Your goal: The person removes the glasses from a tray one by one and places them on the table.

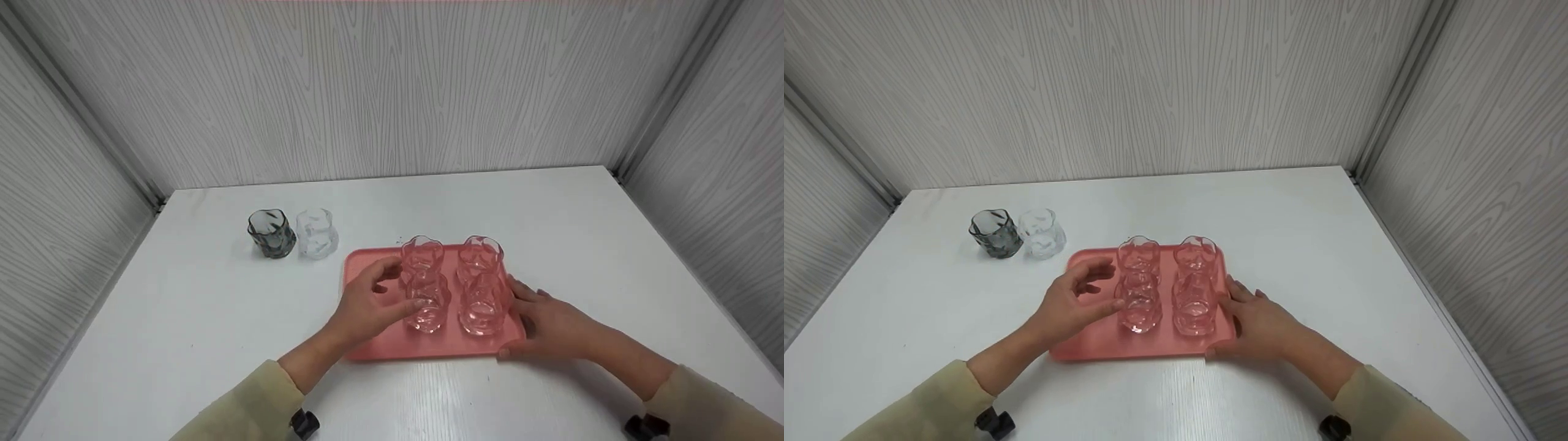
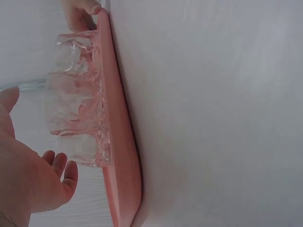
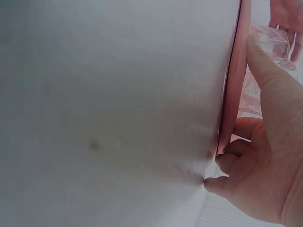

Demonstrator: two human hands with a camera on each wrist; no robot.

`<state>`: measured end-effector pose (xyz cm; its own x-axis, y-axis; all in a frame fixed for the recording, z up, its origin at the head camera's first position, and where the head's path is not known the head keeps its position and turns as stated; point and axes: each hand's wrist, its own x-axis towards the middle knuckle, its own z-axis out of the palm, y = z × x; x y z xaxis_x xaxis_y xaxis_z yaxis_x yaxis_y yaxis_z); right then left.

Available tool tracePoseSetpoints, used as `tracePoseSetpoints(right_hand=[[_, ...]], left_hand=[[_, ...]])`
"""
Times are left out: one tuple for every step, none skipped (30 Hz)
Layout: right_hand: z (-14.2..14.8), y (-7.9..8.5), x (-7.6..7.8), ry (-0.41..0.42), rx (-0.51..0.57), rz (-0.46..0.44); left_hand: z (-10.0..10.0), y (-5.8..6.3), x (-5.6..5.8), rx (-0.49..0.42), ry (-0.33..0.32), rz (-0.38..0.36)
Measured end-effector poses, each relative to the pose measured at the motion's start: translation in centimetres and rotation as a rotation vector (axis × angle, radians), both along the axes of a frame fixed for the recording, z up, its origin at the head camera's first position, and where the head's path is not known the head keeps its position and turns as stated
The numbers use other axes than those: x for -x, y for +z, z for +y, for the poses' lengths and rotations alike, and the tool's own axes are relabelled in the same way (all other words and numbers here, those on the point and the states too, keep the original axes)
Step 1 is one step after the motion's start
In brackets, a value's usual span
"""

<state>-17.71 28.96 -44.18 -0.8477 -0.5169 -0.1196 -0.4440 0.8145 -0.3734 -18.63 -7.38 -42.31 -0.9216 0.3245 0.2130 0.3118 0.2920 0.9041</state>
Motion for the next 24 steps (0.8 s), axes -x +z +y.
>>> tracePoseSetpoints(right_hand=[[0.0, 0.0, 0.0, 0.000, -0.001, 0.000], [0.0, 0.0, 0.0, 0.001, 0.000, -0.002], [0.0, 0.0, 0.0, 0.002, 0.002, -0.001], [0.0, 0.0, 0.0, 0.002, 0.003, -0.002], [-0.1, 0.0, 0.0, 0.002, 0.006, -0.003], [0.0, 0.0, 0.0, 0.001, 0.008, -0.003], [0.0, 0.0, 0.0, 0.000, 0.009, -0.005], [0.0, 0.1, -0.1, -0.002, 0.008, -0.005], [0.0, 0.1, -0.1, -0.003, 0.008, -0.006], [0.0, 0.1, -0.1, -0.004, 0.008, -0.008], [-0.1, 0.0, -0.1, -0.004, 0.007, -0.010], [-0.1, 0.0, -0.1, -0.004, 0.003, -0.011], [-0.1, 0.1, -0.1, -0.004, 0.001, -0.012], [-0.1, 0.1, -0.1, -0.004, 0.000, -0.012], [-0.1, 0.1, -0.1, -0.003, 0.002, -0.011], [0.0, 0.0, -0.1, -0.002, 0.003, -0.009], [0.0, 0.0, 0.0, -0.001, 0.004, -0.005], [0.0, 0.0, 0.0, -0.002, 0.005, -0.002], [0.0, 0.0, 0.0, 0.001, 0.009, 0.002], [0.0, 0.0, 0.0, 0.003, 0.013, 0.006], [0.0, 0.0, 0.0, 0.006, 0.015, 0.008], [0.0, 0.0, 0.0, 0.008, 0.017, 0.009], [0.0, 0.0, 0.0, 0.010, 0.018, 0.011], [0.0, 0.0, 0.0, 0.010, 0.018, 0.011]], left_hand=[[0.2, -0.2, 0.0, 0.002, -0.003, -0.009], [0.4, -0.3, 0.0, 0.009, -0.001, -0.017], [0.6, -0.5, 0.0, 0.014, 0.001, -0.025], [0.7, -0.5, 0.0, 0.019, 0.001, -0.033], [0.9, -0.6, -0.1, 0.021, -0.001, -0.042], [1.1, -0.7, -0.1, 0.021, -0.002, -0.055], [1.2, -0.7, -0.2, 0.022, -0.007, -0.065], [1.4, -0.8, -0.2, 0.024, -0.010, -0.073], [1.5, -0.9, -0.3, 0.024, -0.013, -0.081], [1.6, -1.0, -0.3, 0.025, -0.013, -0.086], [1.7, -1.1, -0.3, 0.025, -0.011, -0.089], [1.7, -1.1, -0.4, 0.027, -0.008, -0.093], [1.8, -1.2, -0.4, 0.029, -0.004, -0.096], [1.9, -1.3, -0.5, 0.030, 0.001, -0.099], [1.9, -1.4, -0.5, 0.030, 0.005, -0.102], [2.0, -1.4, -0.5, 0.029, 0.009, -0.106], [2.1, -1.4, -0.5, 0.028, 0.011, -0.111], [2.3, -1.4, -0.5, 0.026, 0.015, -0.117], [2.4, -1.4, -0.5, 0.023, 0.019, -0.118], [2.5, -1.5, -0.5, 0.022, 0.022, -0.118], [2.7, -1.5, -0.5, 0.021, 0.027, -0.119], [2.8, -1.5, -0.5, 0.020, 0.032, -0.119], [2.9, -1.5, -0.6, 0.020, 0.037, -0.117], [3.0, -1.6, -0.6, 0.022, 0.043, -0.113]])
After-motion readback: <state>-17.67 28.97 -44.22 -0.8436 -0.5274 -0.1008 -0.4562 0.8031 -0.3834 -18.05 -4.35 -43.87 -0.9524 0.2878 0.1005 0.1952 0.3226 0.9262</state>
